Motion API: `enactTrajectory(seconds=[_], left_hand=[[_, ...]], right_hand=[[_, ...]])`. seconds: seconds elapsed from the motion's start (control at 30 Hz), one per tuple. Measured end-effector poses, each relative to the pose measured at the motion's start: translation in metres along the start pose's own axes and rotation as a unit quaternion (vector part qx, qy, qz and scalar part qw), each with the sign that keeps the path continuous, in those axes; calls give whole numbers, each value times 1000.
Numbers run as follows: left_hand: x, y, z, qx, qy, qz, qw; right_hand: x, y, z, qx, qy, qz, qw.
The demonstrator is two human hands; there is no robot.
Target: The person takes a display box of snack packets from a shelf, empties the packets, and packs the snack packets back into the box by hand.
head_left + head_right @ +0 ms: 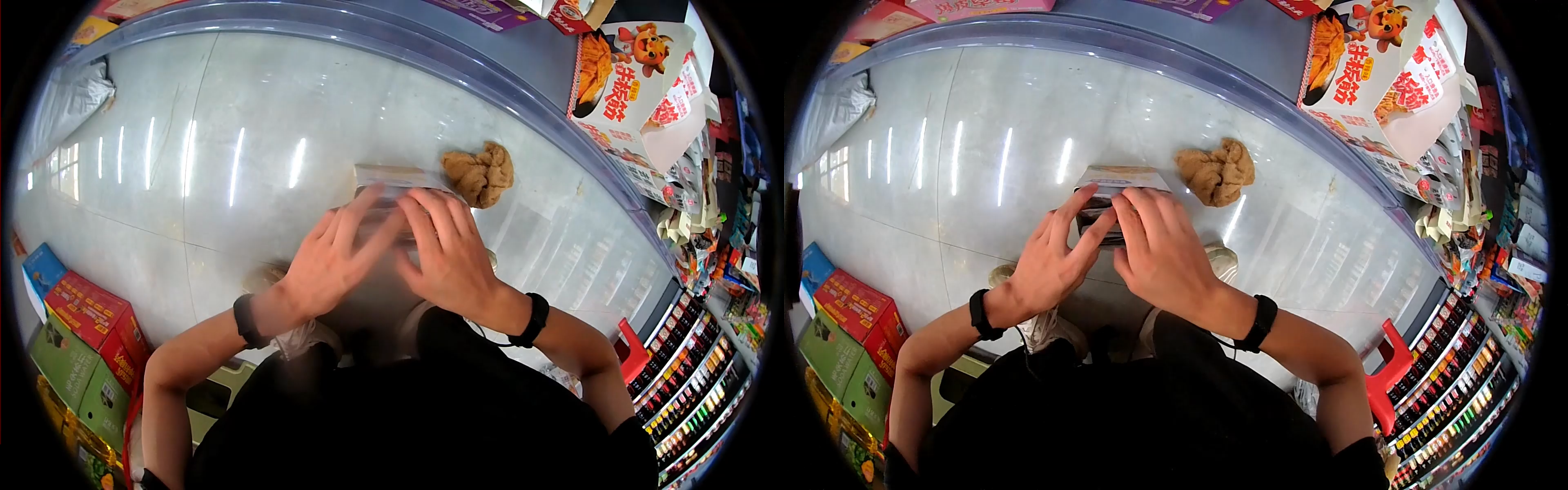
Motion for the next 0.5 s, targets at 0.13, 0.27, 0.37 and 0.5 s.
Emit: enactTrajectory(seconds=[0.13, 0.27, 0.37, 0.5], left_hand=[[-1, -1, -2, 0, 12, -1, 1000], [-5, -5, 5, -60, -9, -21, 998], [-5, -5, 2, -58, -17, -20, 998], [-7, 2, 1, -35, 39, 17, 998]], right_hand=[[0, 0, 0, -22, 1, 3, 1000], [2, -1, 5, -28, -19, 19, 999], [1, -1, 9, -34, -21, 24, 999], [1, -2, 14, -38, -53, 40, 997]])
Point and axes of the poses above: each hand's wrist, its own x-axis towards the middle knuckle, its own z-axis out of the palm, y = z × x, the point moved 9 cm from there along x, towards the middle knuckle, and after that the axes turned 15 degrees about z, right-handed, at the moved point
